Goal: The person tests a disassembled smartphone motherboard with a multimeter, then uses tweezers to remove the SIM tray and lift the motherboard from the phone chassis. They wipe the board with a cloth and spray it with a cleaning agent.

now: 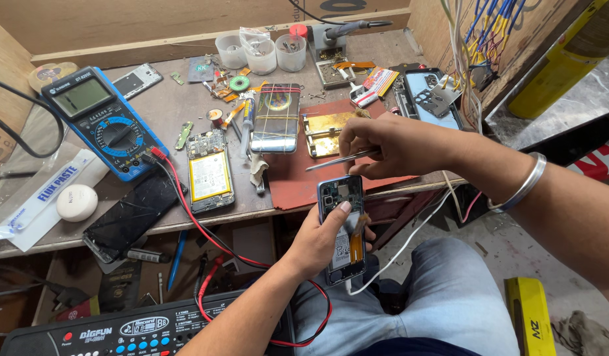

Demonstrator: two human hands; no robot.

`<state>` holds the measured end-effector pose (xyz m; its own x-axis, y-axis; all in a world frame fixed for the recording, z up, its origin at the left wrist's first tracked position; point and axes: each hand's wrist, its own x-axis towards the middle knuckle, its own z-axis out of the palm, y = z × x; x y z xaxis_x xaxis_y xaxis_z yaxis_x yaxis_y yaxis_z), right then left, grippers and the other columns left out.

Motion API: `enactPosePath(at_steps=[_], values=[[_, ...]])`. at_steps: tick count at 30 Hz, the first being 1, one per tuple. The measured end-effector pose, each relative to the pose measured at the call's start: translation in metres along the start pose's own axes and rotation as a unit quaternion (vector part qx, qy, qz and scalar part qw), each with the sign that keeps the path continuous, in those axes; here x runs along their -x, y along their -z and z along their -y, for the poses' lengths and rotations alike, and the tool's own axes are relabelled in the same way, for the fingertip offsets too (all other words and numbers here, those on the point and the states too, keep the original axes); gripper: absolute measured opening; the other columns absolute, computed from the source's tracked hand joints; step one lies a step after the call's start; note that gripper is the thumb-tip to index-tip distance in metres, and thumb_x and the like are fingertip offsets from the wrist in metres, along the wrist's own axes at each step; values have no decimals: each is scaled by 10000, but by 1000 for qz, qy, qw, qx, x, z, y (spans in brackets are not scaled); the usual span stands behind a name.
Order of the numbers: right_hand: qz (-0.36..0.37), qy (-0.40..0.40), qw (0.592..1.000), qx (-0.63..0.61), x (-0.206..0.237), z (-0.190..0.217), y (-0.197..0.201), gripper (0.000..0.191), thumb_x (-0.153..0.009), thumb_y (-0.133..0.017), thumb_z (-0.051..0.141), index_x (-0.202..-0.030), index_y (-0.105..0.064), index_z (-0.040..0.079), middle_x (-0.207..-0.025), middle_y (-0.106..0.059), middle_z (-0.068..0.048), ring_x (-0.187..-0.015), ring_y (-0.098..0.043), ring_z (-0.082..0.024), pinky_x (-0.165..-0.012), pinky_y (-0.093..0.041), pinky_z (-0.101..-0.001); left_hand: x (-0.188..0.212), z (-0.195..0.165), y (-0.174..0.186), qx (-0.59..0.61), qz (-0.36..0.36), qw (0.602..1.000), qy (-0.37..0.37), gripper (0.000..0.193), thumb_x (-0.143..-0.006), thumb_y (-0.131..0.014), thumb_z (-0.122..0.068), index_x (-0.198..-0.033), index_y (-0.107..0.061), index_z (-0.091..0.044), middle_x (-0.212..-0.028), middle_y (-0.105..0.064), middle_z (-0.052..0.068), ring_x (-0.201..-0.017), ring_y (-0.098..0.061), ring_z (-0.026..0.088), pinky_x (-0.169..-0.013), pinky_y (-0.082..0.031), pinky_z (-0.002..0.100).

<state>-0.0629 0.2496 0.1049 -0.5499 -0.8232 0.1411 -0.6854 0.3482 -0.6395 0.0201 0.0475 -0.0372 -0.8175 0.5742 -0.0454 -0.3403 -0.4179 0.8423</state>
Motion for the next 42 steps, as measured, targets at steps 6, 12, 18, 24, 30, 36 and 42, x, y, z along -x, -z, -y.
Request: enactPosePath(at_steps=[6,12,18,24,30,36,42], values=[[-58,-29,985,157,1,-8,-19,324,-823,-798,123,-1049,-567,105,-800,-668,-83,-703,-680,-230,-632,-543,-354,-3,-1,4,48,7,999,-1,359,-1077,-477,-318,-1165,-563,20,-1004,-672,147,-876,-729,266,-765,-643,453],[-104,13,990,94,1,-21,-30,371,-831,-780,97,-1095,-519,83,-774,-622,-58,-679,-624,-179,-614,-519,-319,-5,-1,5,34,0,999,-10,373,-1073,-488,-333,-1193,-545,15,-1015,-664,150,-902,-725,267,-778,-639,460],[-50,-43,997,-36,-9,-33,-18,287,-883,-728,31,-1100,-539,42,-770,-604,-57,-721,-576,-114,-647,-505,-299,-5,-9,4,66,-17,997,33,378,-1052,-498,-350,-1200,-549,-6,-1014,-664,148,-895,-722,273,-776,-642,470],[42,-138,979,-143,-18,-46,-8,286,-888,-756,171,-1127,-701,24,-954,-744,17,-927,-678,-81,-848,-555,-246,-4,-19,4,110,-31,992,53,433,-1020,-510,-380,-1202,-565,9,-1032,-693,148,-923,-739,292,-776,-644,497],[1,-233,922,-309,-11,-58,-26,239,-919,-746,218,-1072,-705,39,-864,-647,47,-777,-558,-38,-681,-450,-228,-3,-23,3,98,-36,993,48,437,-1025,-512,-390,-1199,-568,7,-1041,-705,155,-919,-743,280,-785,-644,492],[-84,-284,819,-492,-8,-64,-48,131,-933,-713,189,-981,-629,101,-774,-582,46,-559,-430,-27,-478,-310,-199,-3,-23,4,93,-22,994,46,483,-1036,-503,-418,-1180,-583,36,-1039,-701,157,-912,-742,287,-787,-644,490],[-143,-276,788,-531,-16,-62,-65,83,-950,-686,171,-977,-634,112,-755,-567,63,-556,-448,-21,-481,-342,-192,-4,-24,3,112,-57,991,48,471,-1012,-514,-426,-1161,-592,14,-1023,-703,159,-896,-742,286,-783,-645,492]])
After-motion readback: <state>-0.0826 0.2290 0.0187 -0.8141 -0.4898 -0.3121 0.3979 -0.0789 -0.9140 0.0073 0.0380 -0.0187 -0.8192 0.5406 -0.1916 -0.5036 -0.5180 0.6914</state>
